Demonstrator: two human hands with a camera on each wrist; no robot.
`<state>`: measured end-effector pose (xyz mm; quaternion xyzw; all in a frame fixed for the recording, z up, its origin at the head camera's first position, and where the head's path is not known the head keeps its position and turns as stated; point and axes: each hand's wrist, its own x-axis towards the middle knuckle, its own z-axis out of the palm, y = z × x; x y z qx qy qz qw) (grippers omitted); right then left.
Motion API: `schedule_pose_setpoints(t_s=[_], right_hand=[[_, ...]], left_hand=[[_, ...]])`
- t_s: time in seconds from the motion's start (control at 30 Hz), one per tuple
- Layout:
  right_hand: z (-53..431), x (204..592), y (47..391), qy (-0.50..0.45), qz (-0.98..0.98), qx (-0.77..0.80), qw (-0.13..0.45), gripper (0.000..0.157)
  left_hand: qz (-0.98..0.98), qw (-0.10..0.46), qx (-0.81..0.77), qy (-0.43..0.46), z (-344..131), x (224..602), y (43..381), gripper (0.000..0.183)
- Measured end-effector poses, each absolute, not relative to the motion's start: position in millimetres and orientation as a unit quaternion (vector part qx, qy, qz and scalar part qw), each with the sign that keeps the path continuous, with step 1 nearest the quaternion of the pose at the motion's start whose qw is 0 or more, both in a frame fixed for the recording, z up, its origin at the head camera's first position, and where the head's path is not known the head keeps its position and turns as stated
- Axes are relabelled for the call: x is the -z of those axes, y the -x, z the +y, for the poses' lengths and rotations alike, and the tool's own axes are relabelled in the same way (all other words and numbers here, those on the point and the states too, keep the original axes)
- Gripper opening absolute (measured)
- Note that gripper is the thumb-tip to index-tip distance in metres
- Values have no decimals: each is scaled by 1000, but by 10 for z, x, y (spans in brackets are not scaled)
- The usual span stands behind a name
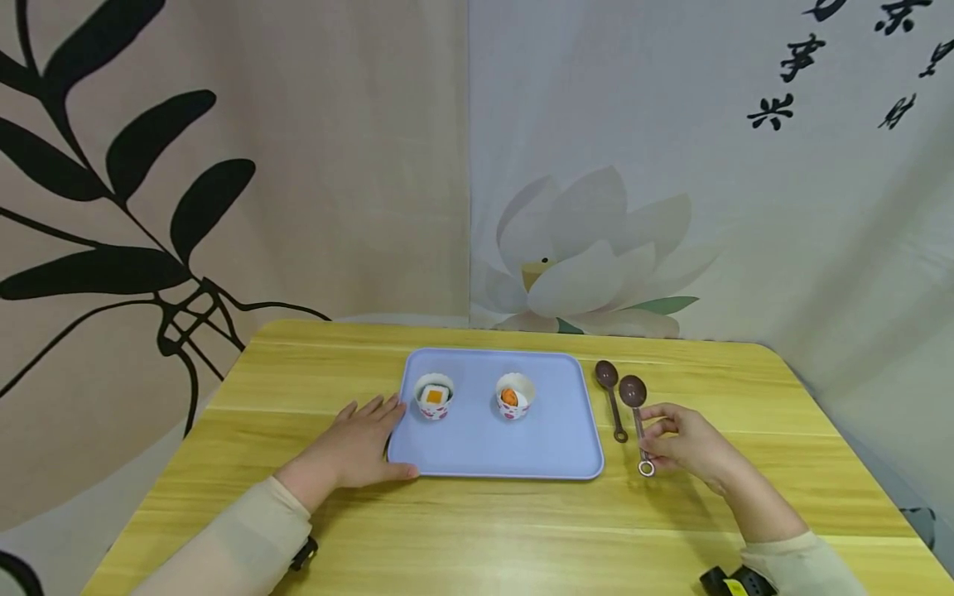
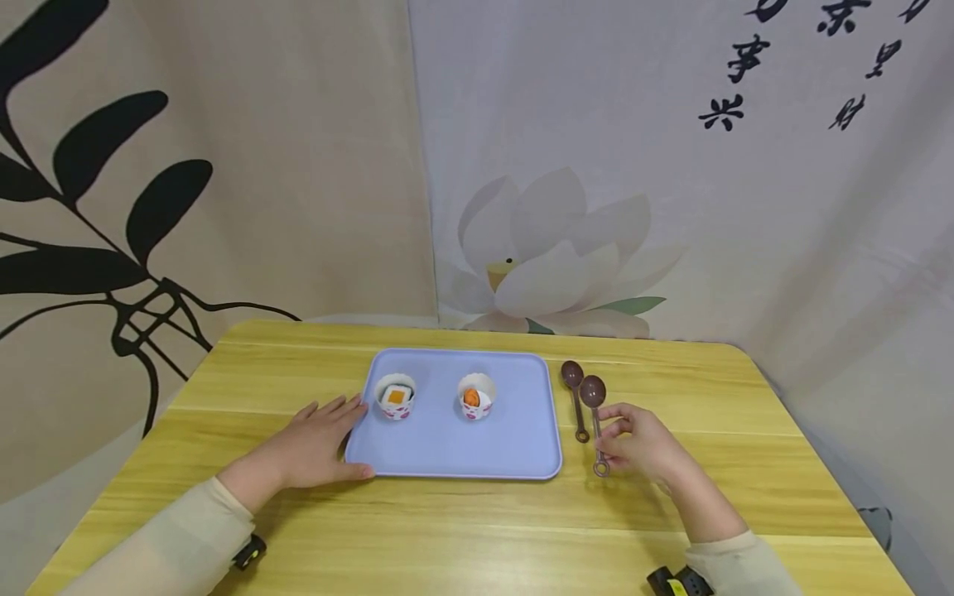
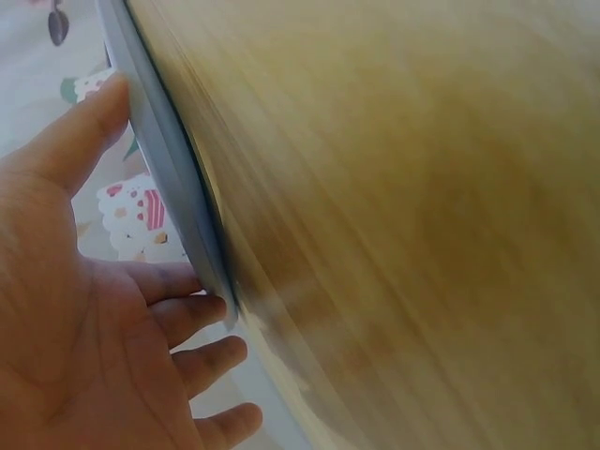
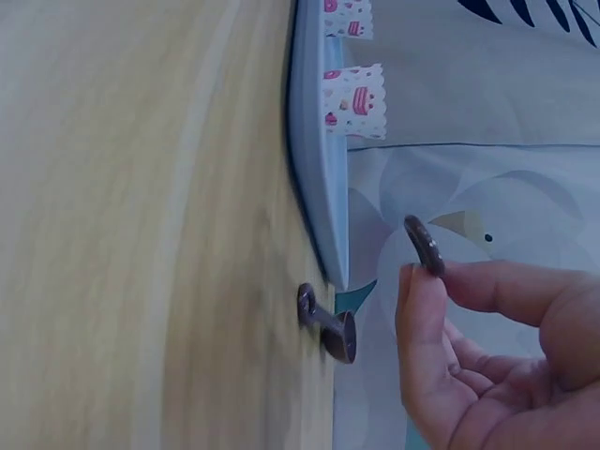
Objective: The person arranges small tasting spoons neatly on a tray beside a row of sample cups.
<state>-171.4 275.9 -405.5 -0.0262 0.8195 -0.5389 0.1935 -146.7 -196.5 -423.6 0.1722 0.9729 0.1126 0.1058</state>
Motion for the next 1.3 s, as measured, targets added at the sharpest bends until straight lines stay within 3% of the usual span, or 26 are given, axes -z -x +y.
schedule_pose_setpoints(t_s=[1.3], right_hand=[[2175,3887,1626,65,798,582,138,45]], left_hand=[[972,108,-121,-168,-1963,4241,1468,107]])
